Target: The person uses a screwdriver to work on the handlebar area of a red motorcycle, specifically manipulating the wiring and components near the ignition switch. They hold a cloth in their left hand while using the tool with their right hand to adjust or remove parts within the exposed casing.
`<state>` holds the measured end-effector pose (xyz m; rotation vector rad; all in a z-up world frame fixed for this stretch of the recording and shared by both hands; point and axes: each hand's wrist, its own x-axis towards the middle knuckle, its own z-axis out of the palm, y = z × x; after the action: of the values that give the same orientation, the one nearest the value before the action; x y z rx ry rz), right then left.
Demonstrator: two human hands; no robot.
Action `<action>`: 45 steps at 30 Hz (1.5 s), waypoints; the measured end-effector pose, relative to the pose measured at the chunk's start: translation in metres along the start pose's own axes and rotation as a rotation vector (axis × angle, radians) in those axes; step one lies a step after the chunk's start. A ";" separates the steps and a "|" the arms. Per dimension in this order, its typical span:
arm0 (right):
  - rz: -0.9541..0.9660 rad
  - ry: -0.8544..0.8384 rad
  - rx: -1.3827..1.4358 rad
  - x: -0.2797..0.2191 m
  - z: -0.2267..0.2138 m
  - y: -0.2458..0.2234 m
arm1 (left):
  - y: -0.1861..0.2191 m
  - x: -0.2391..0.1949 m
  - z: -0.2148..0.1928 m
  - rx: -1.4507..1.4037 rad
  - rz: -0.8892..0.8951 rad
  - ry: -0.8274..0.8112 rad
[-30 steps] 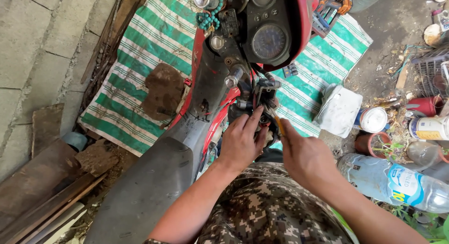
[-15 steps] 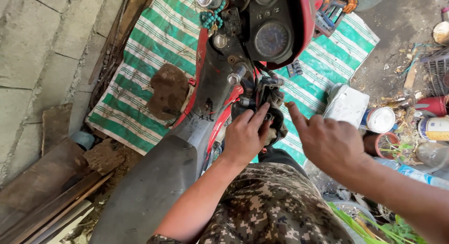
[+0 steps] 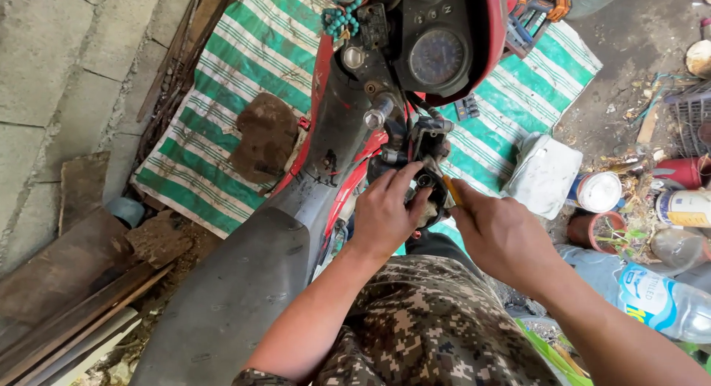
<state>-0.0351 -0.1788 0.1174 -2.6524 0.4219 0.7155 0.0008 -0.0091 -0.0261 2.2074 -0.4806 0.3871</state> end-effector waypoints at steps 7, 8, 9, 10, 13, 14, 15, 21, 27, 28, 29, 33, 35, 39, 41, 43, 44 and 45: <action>-0.088 0.138 0.038 -0.010 0.010 0.006 | -0.003 0.002 -0.002 -0.006 0.050 0.037; -0.107 0.149 -0.020 -0.009 0.013 0.005 | -0.003 0.002 -0.002 0.000 0.054 0.033; -0.126 0.160 -0.078 -0.009 0.016 0.004 | -0.003 0.001 -0.003 0.006 0.058 0.029; -0.128 0.159 -0.075 -0.007 0.011 0.004 | -0.003 0.002 -0.004 0.010 0.058 0.027; -0.123 0.106 -0.157 0.000 -0.003 0.009 | 0.000 0.003 -0.006 -0.013 0.060 0.024; -0.181 0.101 -0.179 0.004 -0.007 0.011 | 0.001 0.003 -0.008 -0.019 0.068 0.030; -0.239 0.096 -0.201 0.009 -0.011 0.013 | 0.002 0.004 -0.010 -0.026 0.076 0.036; -0.357 -0.152 -0.900 0.055 -0.049 0.032 | 0.006 0.004 -0.023 -0.080 0.044 -0.137; -0.842 0.200 -0.469 0.072 -0.035 0.079 | 0.012 0.002 -0.021 -0.063 0.023 -0.132; -0.847 0.199 -0.468 0.068 -0.040 0.068 | 0.012 0.001 -0.021 -0.059 0.020 -0.131; -0.625 -0.013 -0.276 0.063 -0.044 0.057 | 0.013 0.000 -0.021 -0.063 0.000 -0.151; -0.167 -0.329 0.145 0.057 -0.052 0.038 | 0.015 -0.002 -0.023 -0.090 -0.036 -0.179; -0.408 -0.153 -0.089 0.064 -0.045 0.053 | 0.015 -0.002 -0.021 -0.080 -0.031 -0.168; -0.953 0.276 -0.844 0.086 -0.044 0.092 | 0.015 -0.001 -0.020 -0.065 -0.033 -0.163; -1.085 0.379 -0.835 0.101 -0.052 0.093 | 0.015 -0.003 -0.020 -0.059 -0.042 -0.168; -1.215 0.487 -0.821 0.108 -0.058 0.094 | 0.016 -0.005 -0.020 -0.053 -0.051 -0.170; -1.211 0.492 -0.830 0.109 -0.058 0.094 | 0.016 -0.006 -0.020 -0.058 -0.052 -0.171; -1.207 0.496 -0.840 0.110 -0.059 0.095 | 0.016 -0.008 -0.021 -0.062 -0.053 -0.173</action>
<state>0.0450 -0.3080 0.0818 -2.9909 -1.5721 -0.2426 -0.0154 -0.0006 -0.0062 2.1980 -0.5185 0.1517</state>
